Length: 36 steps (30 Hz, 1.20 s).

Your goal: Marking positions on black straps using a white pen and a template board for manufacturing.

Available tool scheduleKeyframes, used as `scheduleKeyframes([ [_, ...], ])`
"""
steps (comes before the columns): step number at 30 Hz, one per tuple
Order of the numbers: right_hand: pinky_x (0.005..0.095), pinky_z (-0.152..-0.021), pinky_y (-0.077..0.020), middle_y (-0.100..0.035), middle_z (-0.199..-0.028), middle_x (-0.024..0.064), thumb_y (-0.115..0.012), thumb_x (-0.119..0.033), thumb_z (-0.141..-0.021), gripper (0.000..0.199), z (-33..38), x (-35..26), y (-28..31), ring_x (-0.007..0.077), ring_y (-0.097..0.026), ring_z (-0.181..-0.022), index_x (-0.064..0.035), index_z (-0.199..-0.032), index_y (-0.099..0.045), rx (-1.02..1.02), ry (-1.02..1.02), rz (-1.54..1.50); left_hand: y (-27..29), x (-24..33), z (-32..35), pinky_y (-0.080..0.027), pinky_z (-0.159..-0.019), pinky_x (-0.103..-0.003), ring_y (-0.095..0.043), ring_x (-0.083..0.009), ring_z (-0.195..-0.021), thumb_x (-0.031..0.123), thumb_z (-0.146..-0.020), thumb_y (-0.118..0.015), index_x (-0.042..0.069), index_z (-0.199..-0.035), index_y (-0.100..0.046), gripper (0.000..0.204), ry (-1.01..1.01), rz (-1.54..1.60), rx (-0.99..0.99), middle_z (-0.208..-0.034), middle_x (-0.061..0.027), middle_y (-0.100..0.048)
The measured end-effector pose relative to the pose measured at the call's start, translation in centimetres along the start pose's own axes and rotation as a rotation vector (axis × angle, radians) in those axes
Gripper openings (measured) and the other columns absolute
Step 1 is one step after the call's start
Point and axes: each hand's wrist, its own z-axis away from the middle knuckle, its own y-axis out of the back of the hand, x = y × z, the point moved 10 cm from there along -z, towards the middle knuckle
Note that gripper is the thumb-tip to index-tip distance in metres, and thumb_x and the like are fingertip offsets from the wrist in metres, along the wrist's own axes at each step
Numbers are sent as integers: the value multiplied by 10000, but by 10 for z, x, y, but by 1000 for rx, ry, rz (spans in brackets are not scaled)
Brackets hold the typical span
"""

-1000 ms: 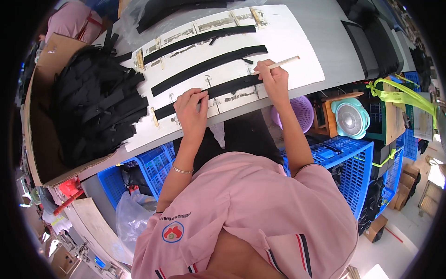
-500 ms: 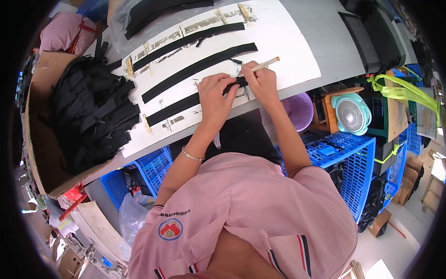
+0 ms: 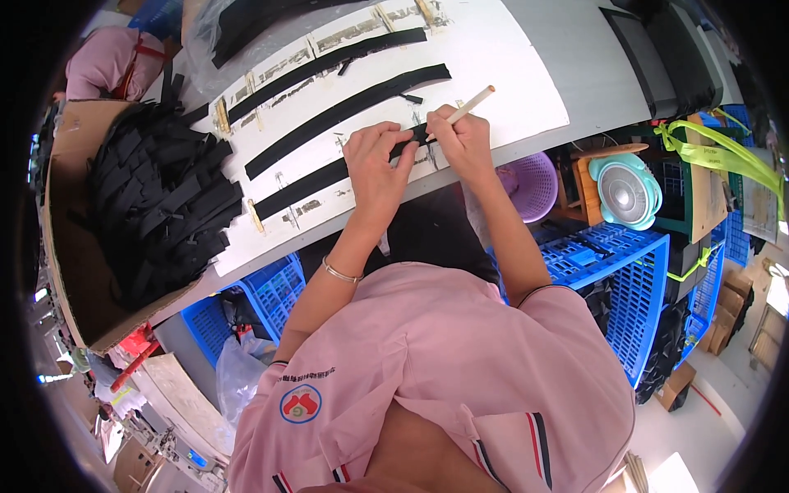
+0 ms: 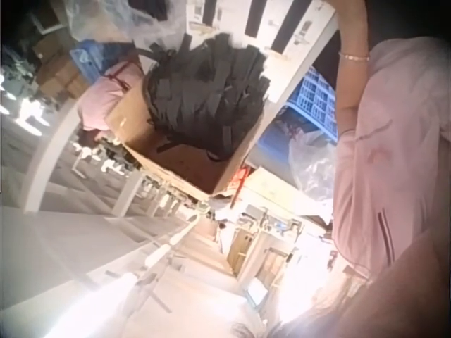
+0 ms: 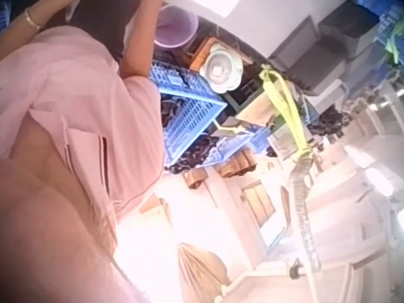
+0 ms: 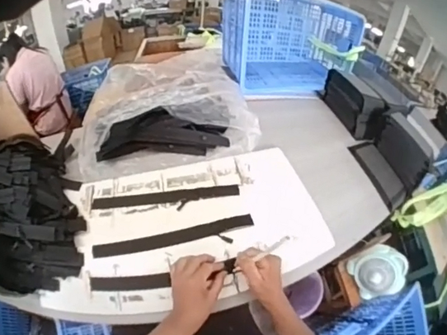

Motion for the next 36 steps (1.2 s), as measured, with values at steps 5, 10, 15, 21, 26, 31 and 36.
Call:
scheduleKeyframes([
  [5,290,-570,-480,-676,-675,84,-630,-132,-946,208,-1,-5,-8,124,-624,-610,35,-843,-699,-83,68,140,0,0,0,-402,-943,-380,-597,-238,-1053,134,-788,-804,94,-939,-761,162,-6,7,1,-1056,-24,-697],
  [10,301,-569,-486,-680,-669,92,-630,-139,-943,209,-2,-8,-11,145,-643,-602,29,-840,-699,-74,91,191,1,-1,-1,-407,-943,-386,-599,-242,-1058,129,-787,-805,97,-943,-763,165,-2,18,11,-1059,-28,-698],
  [15,315,-594,-491,-665,-662,88,-608,-171,-960,262,-4,-9,-18,152,-640,-619,33,-812,-681,-139,28,269,2,-6,3,-391,-1013,-460,-571,-293,-1117,106,-788,-782,74,-1009,-731,229,-26,62,3,-1122,-66,-655],
  [21,227,-563,-394,-622,-698,-3,-594,-205,-1015,297,2,4,7,57,-497,-615,-2,-830,-709,23,-16,103,28,-4,34,-219,-1162,-582,-423,-359,-1390,214,-910,-716,69,-1276,-677,395,44,-124,-102,-1470,-144,-523],
  [26,215,-581,-393,-640,-752,10,-600,-184,-1031,275,4,1,11,55,-502,-638,14,-887,-723,118,-48,25,21,-27,19,-137,-1186,-647,-337,-398,-1482,240,-965,-680,34,-1370,-601,461,8,-95,-184,-1536,-211,-447],
  [31,208,-602,-409,-662,-817,35,-605,-196,-1048,272,-1,3,7,61,-514,-664,40,-1008,-735,114,-40,39,9,-66,-48,-118,-1194,-680,-326,-391,-1501,278,-979,-664,25,-1410,-564,510,-46,-166,-146,-1554,-224,-433],
  [36,209,-589,-391,-640,-788,28,-604,-205,-1052,277,-1,1,6,55,-495,-655,35,-1027,-740,117,-56,70,24,-78,-60,-173,-1226,-608,-378,-389,-1475,286,-980,-662,26,-1351,-623,454,18,22,-139,-1501,-233,-500],
])
